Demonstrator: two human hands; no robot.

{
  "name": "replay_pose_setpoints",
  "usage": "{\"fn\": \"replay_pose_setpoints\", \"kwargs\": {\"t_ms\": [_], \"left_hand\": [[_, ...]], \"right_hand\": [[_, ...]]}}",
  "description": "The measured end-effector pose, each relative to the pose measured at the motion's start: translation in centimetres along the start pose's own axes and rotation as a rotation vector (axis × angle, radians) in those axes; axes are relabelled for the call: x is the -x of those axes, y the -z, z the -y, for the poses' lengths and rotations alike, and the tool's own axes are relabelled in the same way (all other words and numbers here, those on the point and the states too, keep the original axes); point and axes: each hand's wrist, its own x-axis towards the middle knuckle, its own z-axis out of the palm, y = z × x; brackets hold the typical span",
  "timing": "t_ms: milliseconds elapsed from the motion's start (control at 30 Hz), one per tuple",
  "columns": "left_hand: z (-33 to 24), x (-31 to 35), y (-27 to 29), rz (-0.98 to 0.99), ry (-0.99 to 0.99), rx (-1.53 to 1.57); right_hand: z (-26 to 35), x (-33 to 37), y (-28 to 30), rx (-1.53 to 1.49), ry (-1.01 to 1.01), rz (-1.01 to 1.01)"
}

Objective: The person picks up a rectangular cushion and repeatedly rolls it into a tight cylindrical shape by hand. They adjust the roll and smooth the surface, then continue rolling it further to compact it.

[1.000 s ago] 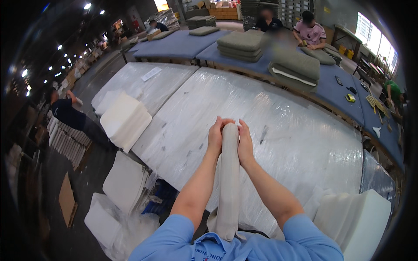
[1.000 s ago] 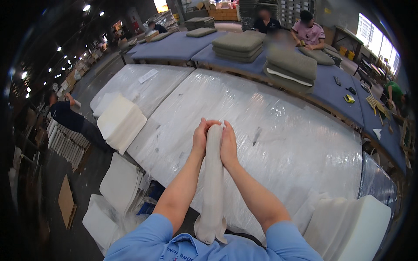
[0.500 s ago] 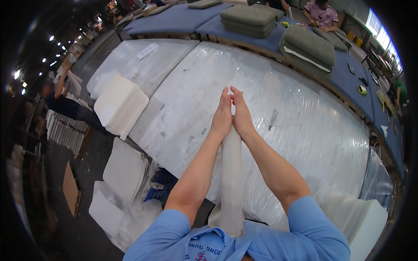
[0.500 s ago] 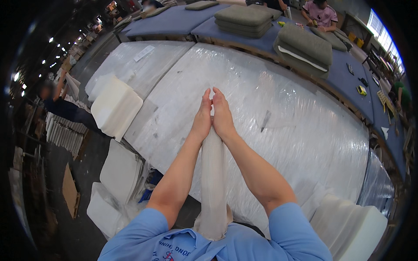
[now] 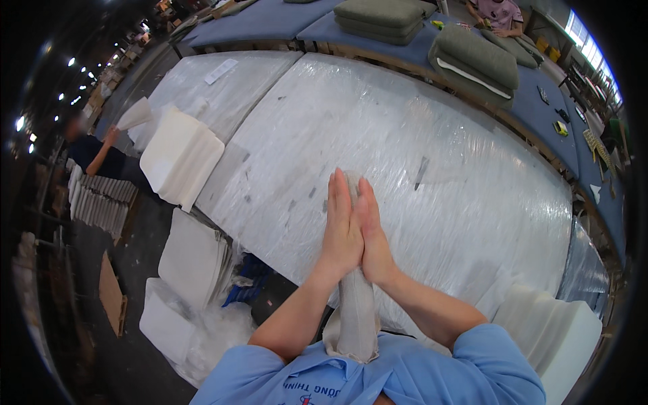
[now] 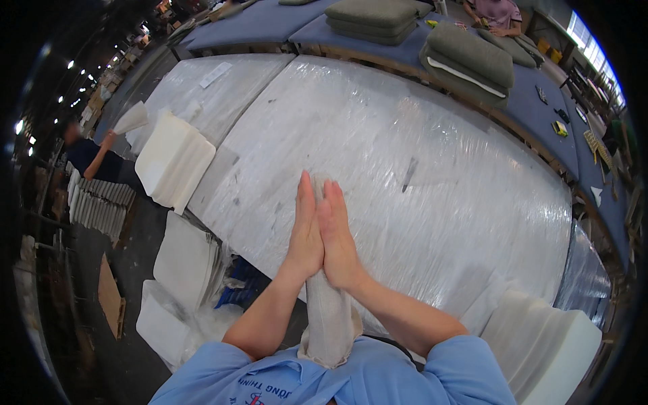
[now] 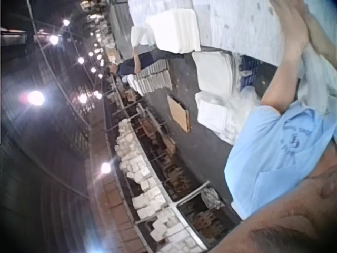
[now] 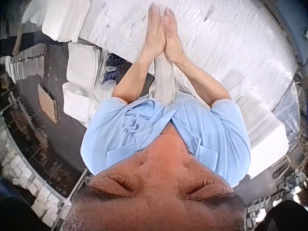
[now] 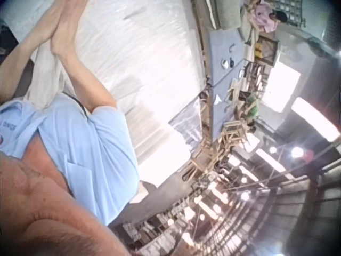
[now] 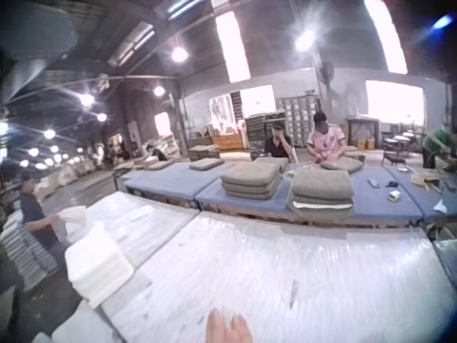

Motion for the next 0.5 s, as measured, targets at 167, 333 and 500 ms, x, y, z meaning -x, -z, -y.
{"fn": "replay_pose_setpoints", "kwargs": {"t_ms": [167, 333, 500], "left_hand": [[-0.5, 5.7, -0.2, 0.016, -0.017, -0.005], [-2.0, 10.2, 0.0, 0.061, -0.006, 0.010], [-3.4, 12.4, 0.7, 0.113, -0.008, -0.071]], "right_hand": [[0.5, 5.2, 0.2, 0.096, 0.092, 0.058], [0.6, 9.6, 0.7, 0.101, 0.177, 0.134], [0.5, 11.5, 1.2, 0.176, 0.240, 0.089]]}}
